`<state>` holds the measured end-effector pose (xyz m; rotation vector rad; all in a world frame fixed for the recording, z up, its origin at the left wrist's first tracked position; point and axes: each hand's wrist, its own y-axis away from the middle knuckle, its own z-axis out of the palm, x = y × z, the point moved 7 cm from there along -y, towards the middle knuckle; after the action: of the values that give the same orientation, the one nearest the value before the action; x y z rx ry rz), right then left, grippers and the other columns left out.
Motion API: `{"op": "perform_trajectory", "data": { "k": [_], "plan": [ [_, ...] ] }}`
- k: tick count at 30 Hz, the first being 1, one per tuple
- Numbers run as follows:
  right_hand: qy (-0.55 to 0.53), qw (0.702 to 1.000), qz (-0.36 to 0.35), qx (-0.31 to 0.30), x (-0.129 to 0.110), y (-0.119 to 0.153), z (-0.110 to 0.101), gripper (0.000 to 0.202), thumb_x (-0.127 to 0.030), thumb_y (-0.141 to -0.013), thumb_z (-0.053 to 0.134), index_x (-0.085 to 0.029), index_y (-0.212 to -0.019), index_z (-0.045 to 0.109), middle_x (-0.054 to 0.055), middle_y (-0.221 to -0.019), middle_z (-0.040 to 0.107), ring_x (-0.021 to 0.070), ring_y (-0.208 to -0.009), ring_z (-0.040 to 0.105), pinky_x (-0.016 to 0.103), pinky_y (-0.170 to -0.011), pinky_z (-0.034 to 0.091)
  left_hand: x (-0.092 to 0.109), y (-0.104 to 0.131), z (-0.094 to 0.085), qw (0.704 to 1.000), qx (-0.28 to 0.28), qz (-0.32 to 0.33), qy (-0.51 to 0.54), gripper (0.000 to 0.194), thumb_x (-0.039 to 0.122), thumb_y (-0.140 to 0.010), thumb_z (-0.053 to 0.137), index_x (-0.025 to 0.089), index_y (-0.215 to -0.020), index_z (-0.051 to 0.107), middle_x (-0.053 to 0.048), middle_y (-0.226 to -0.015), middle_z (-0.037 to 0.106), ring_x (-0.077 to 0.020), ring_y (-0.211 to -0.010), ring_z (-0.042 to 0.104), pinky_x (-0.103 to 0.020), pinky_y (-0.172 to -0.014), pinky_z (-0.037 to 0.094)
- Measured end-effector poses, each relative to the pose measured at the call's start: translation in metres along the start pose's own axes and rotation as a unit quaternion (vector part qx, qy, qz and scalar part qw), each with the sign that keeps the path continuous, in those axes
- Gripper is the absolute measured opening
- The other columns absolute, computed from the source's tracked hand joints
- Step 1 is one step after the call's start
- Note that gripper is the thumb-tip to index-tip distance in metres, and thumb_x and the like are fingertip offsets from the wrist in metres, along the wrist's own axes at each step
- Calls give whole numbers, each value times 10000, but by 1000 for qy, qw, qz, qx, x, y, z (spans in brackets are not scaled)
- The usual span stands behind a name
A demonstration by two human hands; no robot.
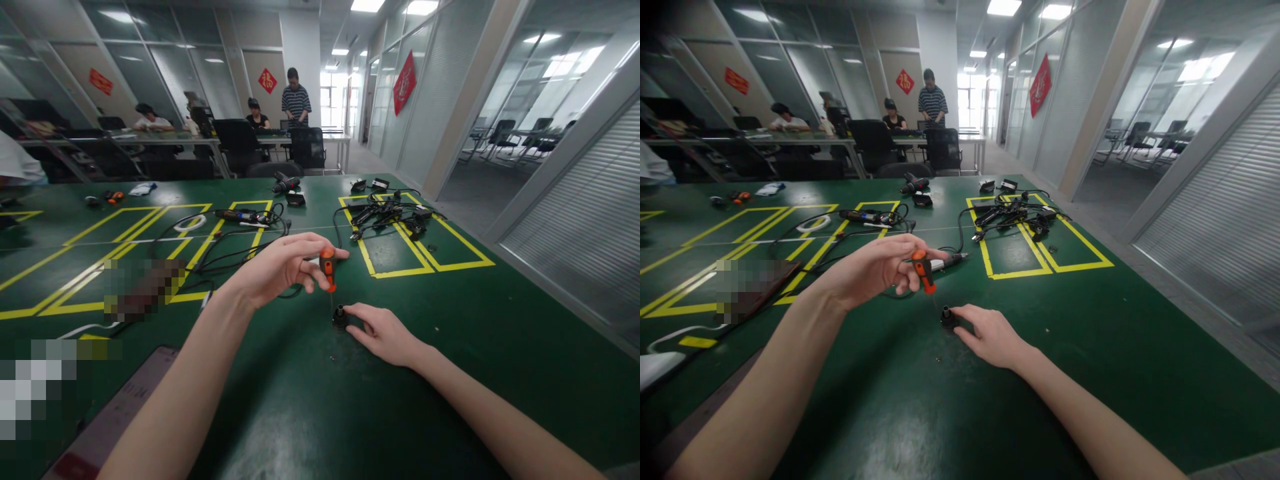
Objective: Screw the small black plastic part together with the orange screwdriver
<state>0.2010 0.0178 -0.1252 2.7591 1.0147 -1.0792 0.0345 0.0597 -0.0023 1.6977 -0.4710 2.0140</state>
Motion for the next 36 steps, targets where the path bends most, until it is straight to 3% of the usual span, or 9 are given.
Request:
{"op": "perform_trajectory", "data": {
  "k": [2,6,8,10,15,21,24,29,36],
  "plan": [
    [-1,1000,3,-3,-1,0,0,354,-269,-992,582,-182,-1331,627,62,-1021,737,123,-590,567,285,-697,525,0,0,1,1000,-4,-3,8,234,326,-837,782,156,-936,655,-92,-981,738,-121,-601,663,-196,-488,513],
    [-2,1000,4,-4,-2,-1,-1,354,-270,-992,580,-182,-1332,627,69,-1044,738,125,-597,574,282,-678,524,1,2,1,1000,19,3,2,353,263,-802,826,210,-1117,676,-16,-883,699,-40,-508,516,-129,-418,358],
    [-2,1000,3,-5,-2,-1,0,360,-274,-994,581,-186,-1341,622,73,-1071,736,128,-612,587,279,-674,521,1,2,0,999,31,5,-12,343,276,-801,832,194,-1110,708,4,-808,661,-32,-510,494,-123,-419,333],
    [-3,1000,1,-4,-2,0,0,359,-275,-995,580,-191,-1342,620,74,-1083,735,132,-631,604,276,-672,519,1,2,2,1000,24,5,-16,265,311,-816,817,150,-1006,725,-13,-796,668,-42,-509,519,-137,-430,376],
    [-8,1000,0,-3,-1,0,1,356,-257,-988,586,-181,-1334,621,78,-1118,730,126,-632,607,269,-662,507,-2,1,5,1000,-7,-15,14,263,358,-832,768,155,-914,622,-117,-1065,751,-172,-641,725,-222,-496,530],
    [2,1000,-9,3,-4,0,0,356,-276,-1003,575,-167,-1339,623,89,-1171,725,120,-622,589,278,-687,511,2,3,4,1000,17,17,-14,311,270,-788,833,179,-1039,673,10,-844,679,-28,-482,519,-138,-431,394],
    [-1,1000,1,7,-5,-1,-1,356,-312,-1006,583,-171,-1329,630,90,-1186,728,125,-631,599,281,-685,516,2,3,4,999,23,14,-26,277,305,-781,843,149,-958,697,6,-785,661,-43,-509,539,-147,-459,429],
    [-15,1000,10,8,-2,-1,0,352,-335,-1002,593,-192,-1321,636,85,-1196,730,127,-636,610,276,-665,518,1,3,9,1000,-2,-8,-17,302,381,-830,788,147,-854,600,-105,-1002,754,-135,-575,683,-266,-569,581],
    [-13,1000,5,2,-1,0,0,364,-326,-1002,590,-192,-1338,630,80,-1147,732,130,-636,611,282,-681,520,3,3,6,998,25,15,-57,342,366,-840,792,172,-1111,716,-30,-867,691,-71,-561,555,-178,-488,429]
  ]
}}
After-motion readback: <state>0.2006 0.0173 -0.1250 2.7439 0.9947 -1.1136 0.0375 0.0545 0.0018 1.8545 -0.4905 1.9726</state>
